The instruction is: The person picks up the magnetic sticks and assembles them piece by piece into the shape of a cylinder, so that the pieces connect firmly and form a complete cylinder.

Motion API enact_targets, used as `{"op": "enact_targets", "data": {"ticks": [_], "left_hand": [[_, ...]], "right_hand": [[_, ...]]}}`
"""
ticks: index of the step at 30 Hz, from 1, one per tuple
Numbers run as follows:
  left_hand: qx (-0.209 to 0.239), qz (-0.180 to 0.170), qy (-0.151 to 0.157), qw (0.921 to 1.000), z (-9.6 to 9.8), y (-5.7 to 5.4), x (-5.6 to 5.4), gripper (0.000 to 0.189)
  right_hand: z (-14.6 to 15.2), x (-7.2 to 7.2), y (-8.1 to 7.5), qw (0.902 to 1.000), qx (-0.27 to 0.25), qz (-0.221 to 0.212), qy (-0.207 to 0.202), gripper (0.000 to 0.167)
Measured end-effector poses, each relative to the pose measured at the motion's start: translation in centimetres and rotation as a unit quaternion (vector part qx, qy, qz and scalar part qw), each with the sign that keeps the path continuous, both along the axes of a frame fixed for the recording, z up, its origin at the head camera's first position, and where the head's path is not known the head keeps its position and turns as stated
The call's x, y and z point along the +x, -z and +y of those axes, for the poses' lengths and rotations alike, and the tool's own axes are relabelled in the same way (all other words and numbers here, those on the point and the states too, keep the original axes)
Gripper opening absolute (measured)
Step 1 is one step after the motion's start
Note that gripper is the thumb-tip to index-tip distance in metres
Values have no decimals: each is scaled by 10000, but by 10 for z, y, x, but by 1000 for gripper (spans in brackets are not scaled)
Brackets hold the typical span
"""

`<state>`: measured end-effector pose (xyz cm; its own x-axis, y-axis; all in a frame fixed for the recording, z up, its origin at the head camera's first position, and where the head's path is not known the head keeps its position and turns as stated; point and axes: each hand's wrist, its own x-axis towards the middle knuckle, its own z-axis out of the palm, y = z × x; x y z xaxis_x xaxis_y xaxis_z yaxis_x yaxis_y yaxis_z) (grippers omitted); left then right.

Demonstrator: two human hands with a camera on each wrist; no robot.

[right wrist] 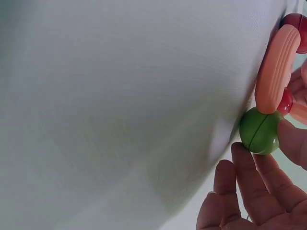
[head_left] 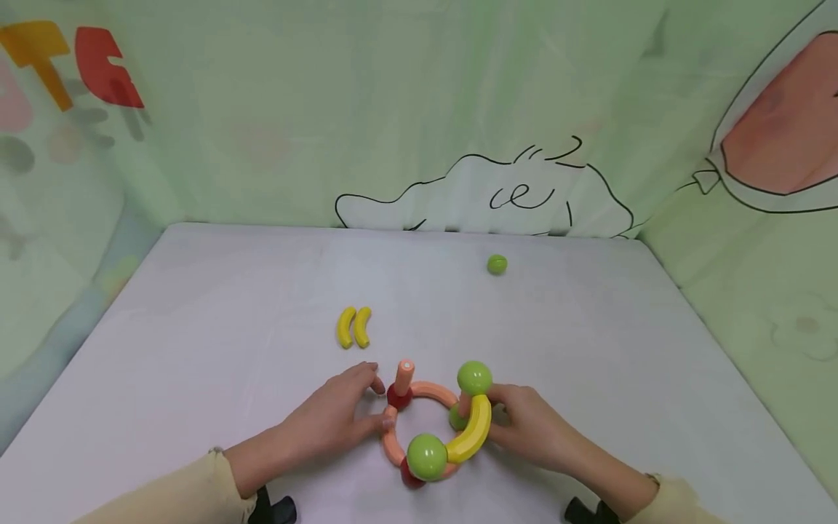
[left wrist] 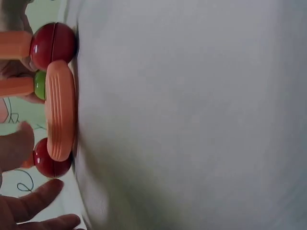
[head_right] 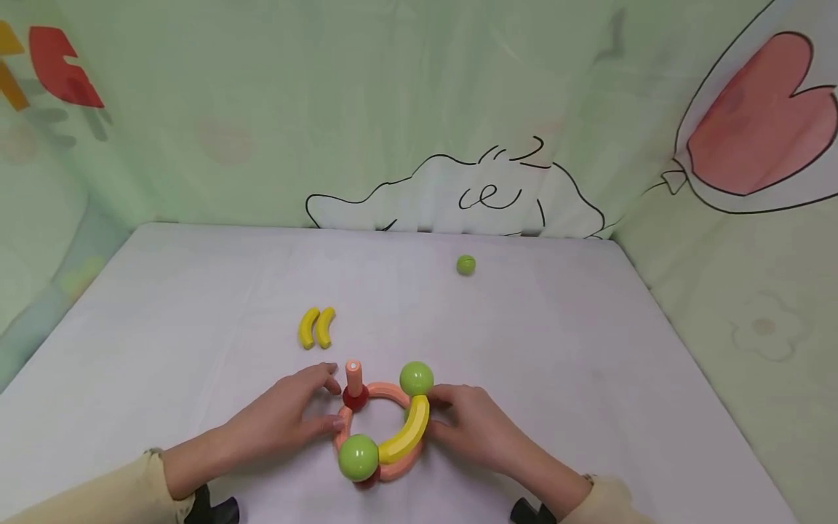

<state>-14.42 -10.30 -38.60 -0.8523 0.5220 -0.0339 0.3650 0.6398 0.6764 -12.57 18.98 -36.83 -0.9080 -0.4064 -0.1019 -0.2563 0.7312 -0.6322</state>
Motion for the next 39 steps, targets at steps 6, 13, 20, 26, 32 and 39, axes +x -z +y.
{"op": "enact_targets", "data": {"ticks": [6,13,20,26,32,39], "left_hand": [[-257,-168,108,9995,2,1,11,45],[-210,-114,50,9997,7,1,12,30],[-76,-277,-53,9996,12,1,7,16],[-34,-295,-174,9994,17,1,-1,10],[-2,-247,-72,9997,19,2,-6,8],[12,-166,38,9999,21,3,-8,16]], "right_hand": [[3,4,1,9998,111,133,19,13],[4,10,1,9994,301,118,88,12],[10,16,3,9998,193,-95,-19,13],[13,19,4,9991,61,-17,-414,10],[16,11,-2,9983,225,174,-507,10],[-1,-8,-7,9990,403,124,-177,27]]}}
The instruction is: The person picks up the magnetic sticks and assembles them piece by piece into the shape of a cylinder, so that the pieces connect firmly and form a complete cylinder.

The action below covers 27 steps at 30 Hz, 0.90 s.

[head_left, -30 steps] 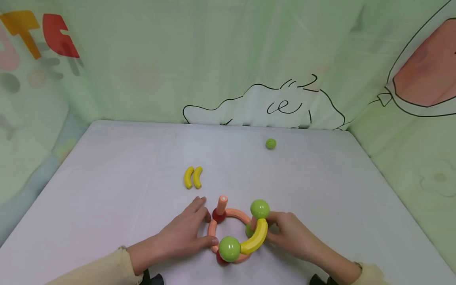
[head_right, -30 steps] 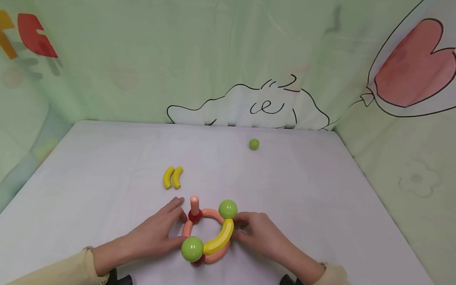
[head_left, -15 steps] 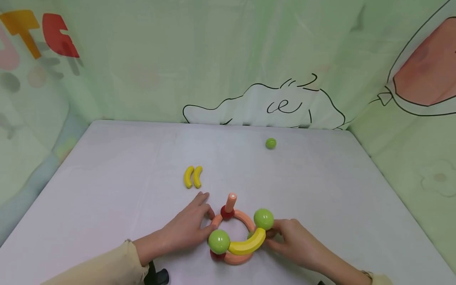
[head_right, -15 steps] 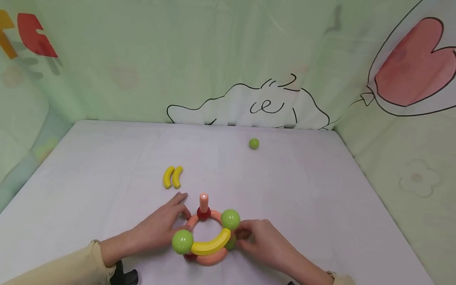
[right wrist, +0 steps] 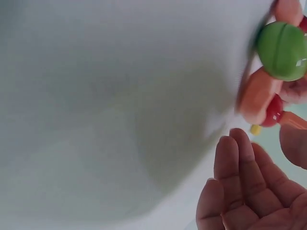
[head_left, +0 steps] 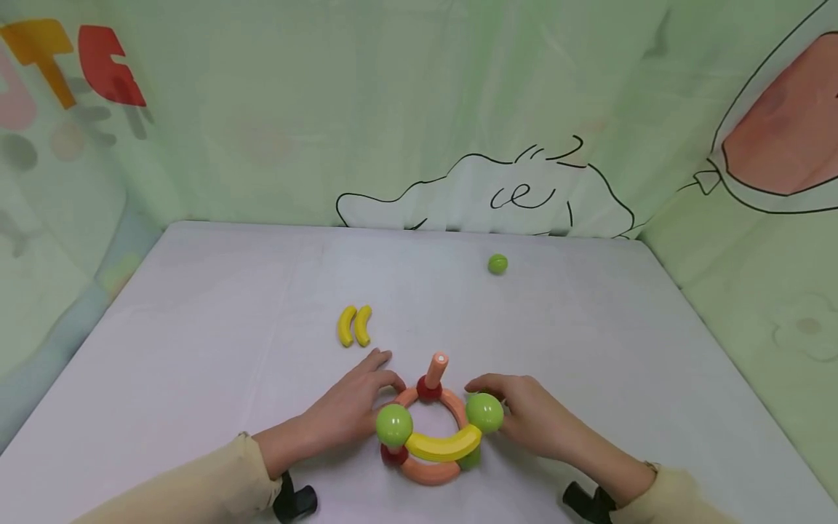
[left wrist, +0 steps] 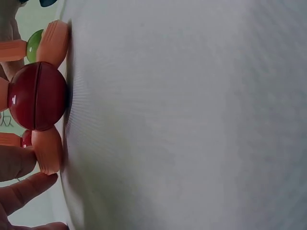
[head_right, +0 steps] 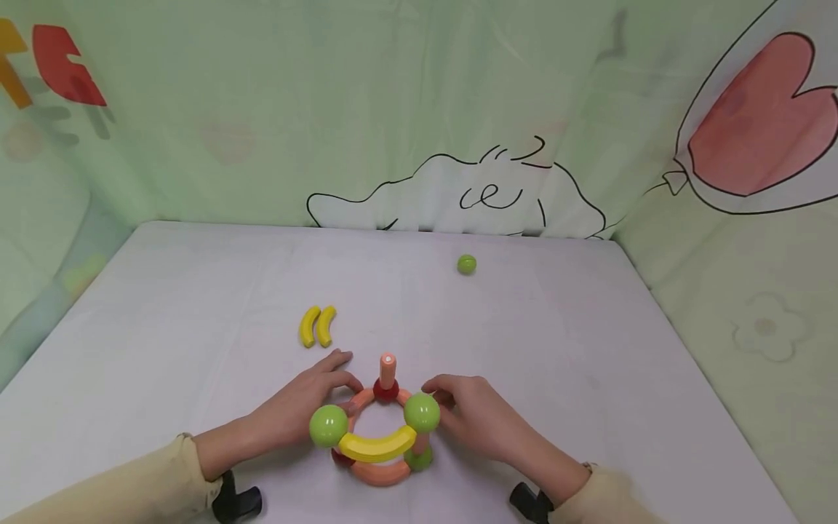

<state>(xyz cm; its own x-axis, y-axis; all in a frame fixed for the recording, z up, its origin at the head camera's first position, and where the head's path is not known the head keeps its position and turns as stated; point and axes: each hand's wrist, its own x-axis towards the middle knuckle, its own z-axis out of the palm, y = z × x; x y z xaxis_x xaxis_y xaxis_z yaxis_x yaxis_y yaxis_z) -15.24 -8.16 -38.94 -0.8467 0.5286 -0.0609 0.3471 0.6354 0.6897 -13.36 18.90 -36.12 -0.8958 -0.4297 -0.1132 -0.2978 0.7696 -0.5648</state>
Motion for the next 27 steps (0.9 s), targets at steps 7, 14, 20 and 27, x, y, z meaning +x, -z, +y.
{"op": "enact_targets", "data": {"ticks": [7,14,20,27], "left_hand": [[-200,-9,234,9995,-10,-1,-1,26],[-633,-765,1030,9897,-32,-9,2,58],[-523,-310,1172,9912,-25,-6,10,74],[-309,-124,834,9960,-22,-4,12,65]], "right_hand": [[-19,-15,0,9985,-124,-526,71,31],[-24,-20,0,9964,-226,-814,118,24],[-21,-21,3,9961,-322,-823,64,25],[-17,-19,4,9976,-328,-595,-101,25]]}}
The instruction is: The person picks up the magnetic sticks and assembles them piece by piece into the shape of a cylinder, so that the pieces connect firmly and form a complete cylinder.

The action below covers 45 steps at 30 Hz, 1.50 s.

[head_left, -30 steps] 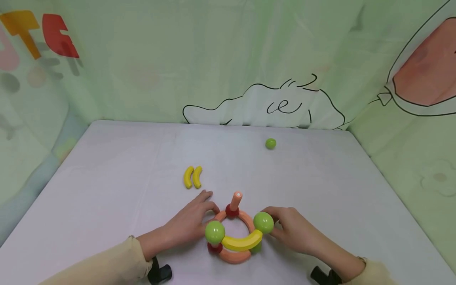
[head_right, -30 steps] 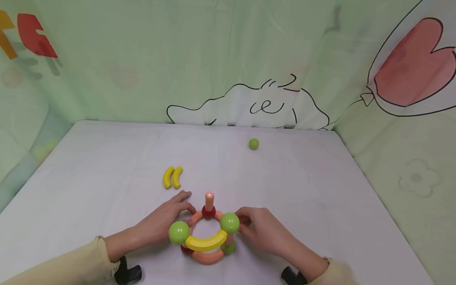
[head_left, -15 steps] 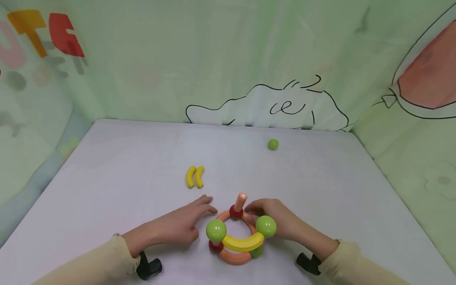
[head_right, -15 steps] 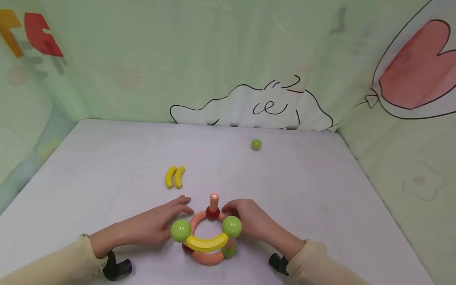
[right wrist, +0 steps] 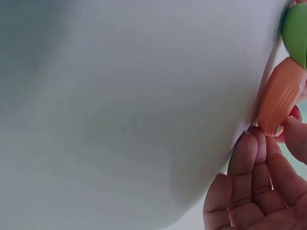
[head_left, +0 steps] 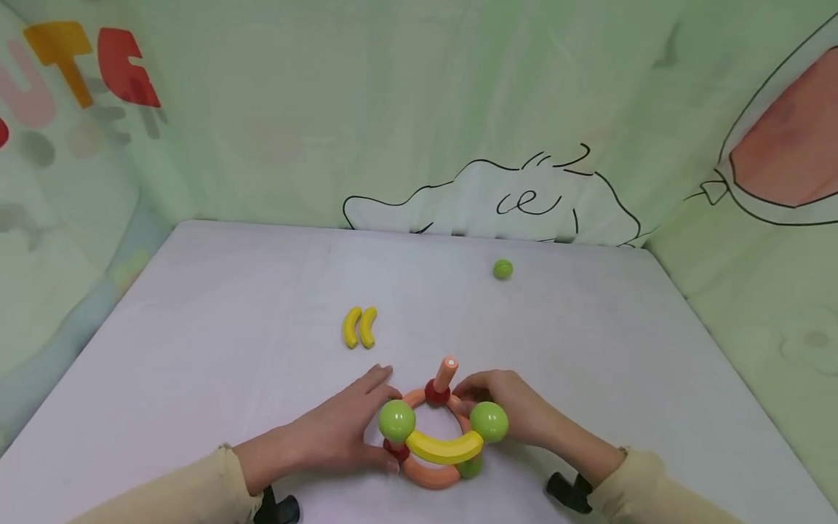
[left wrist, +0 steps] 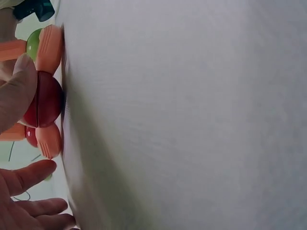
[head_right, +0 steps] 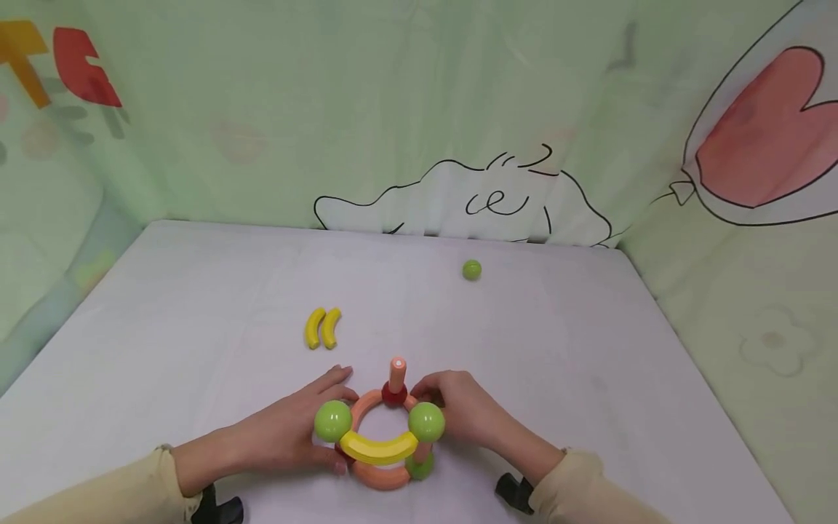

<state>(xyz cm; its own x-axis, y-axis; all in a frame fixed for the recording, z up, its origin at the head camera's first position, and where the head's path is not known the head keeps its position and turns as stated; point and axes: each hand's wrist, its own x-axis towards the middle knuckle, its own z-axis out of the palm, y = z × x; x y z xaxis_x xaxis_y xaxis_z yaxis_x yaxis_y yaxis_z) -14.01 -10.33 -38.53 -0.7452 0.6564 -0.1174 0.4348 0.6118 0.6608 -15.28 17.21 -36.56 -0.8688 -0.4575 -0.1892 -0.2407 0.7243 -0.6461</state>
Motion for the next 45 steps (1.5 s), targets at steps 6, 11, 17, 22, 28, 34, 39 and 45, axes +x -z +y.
{"op": "enact_targets", "data": {"ticks": [6,11,17,22,28,34,39,45], "left_hand": [[293,-151,-271,9991,-4,0,-1,54],[520,204,-298,9980,-5,2,-6,51],[649,610,-520,9947,-5,2,-10,43],[657,799,-807,9914,-3,1,-11,33],[728,868,-990,9886,-1,2,-13,19],[800,884,-1036,9874,1,4,-14,17],[867,1033,-1073,9850,4,7,-15,14],[882,1126,-1060,9840,6,8,-16,13]], "right_hand": [[8,4,2,10000,30,45,6,20],[15,8,4,10000,33,38,40,14],[20,18,4,9998,-166,8,-92,12],[20,24,3,9990,-345,-131,-264,14],[20,28,5,9985,-325,-83,-429,12],[21,26,0,9992,-12,391,-111,18],[14,17,-3,9983,-304,396,-315,25],[7,11,1,9955,-499,516,-617,18]]}}
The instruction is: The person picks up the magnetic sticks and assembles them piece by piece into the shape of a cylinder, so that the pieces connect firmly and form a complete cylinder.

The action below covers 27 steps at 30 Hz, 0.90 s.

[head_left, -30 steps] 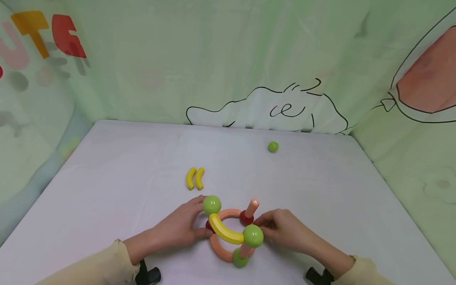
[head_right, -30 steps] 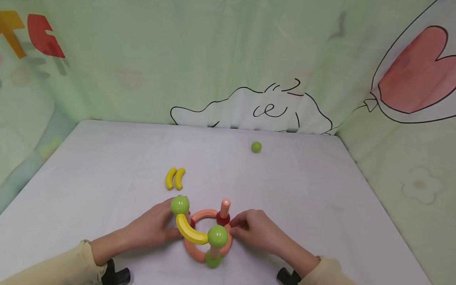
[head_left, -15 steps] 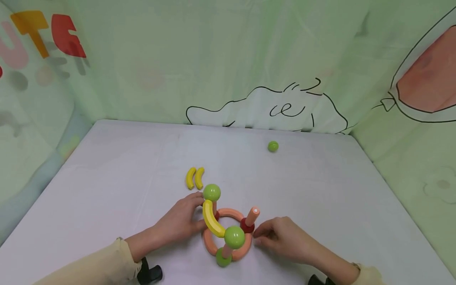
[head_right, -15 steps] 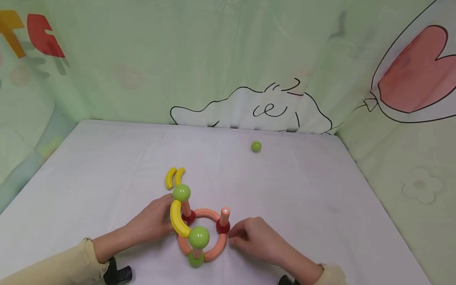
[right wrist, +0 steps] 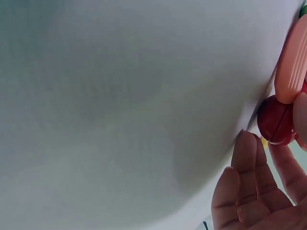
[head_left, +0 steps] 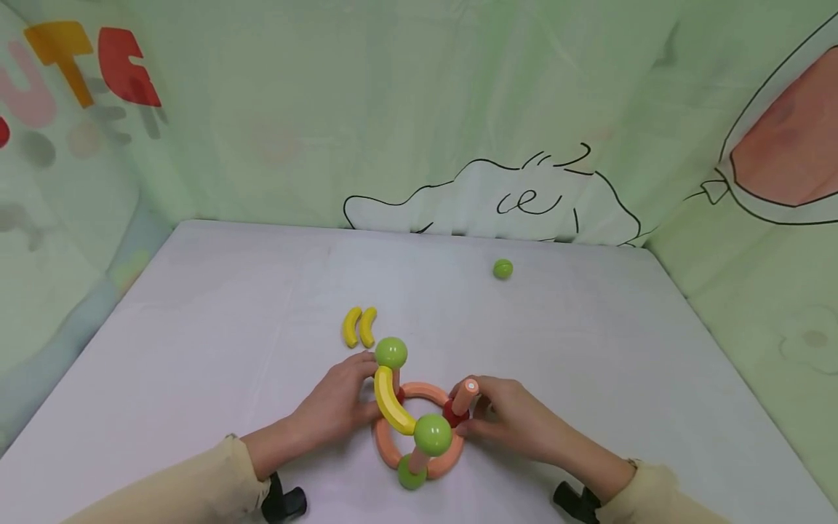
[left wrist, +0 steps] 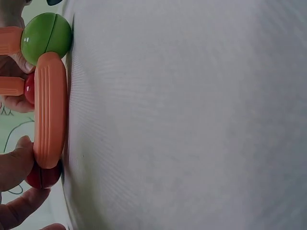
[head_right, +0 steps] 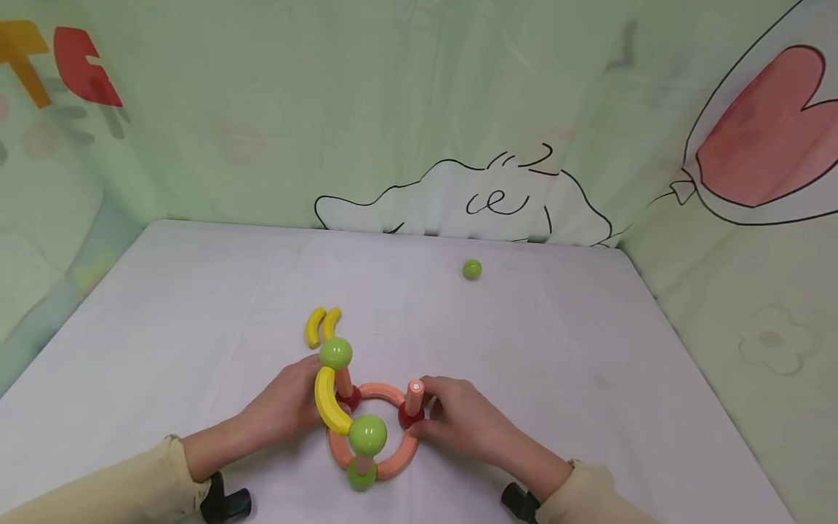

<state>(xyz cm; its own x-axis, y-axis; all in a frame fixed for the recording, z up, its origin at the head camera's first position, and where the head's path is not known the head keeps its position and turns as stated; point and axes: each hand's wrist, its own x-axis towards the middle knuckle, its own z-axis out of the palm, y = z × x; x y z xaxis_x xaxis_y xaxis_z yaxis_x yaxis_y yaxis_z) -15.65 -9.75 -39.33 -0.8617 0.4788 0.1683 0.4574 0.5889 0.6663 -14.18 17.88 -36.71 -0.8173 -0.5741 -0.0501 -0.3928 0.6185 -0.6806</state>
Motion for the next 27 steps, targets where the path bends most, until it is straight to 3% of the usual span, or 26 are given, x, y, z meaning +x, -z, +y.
{"op": "enact_targets", "data": {"ticks": [11,20,27], "left_hand": [[-61,16,172,9998,2,-3,-5,15],[-52,-489,162,9987,6,-5,-9,19],[-29,-386,322,9987,5,-4,-7,18]], "right_hand": [[-2,3,-1,9991,241,-277,211,17],[0,8,-2,9979,367,-503,202,22],[2,13,-2,9968,381,-695,56,22]]}}
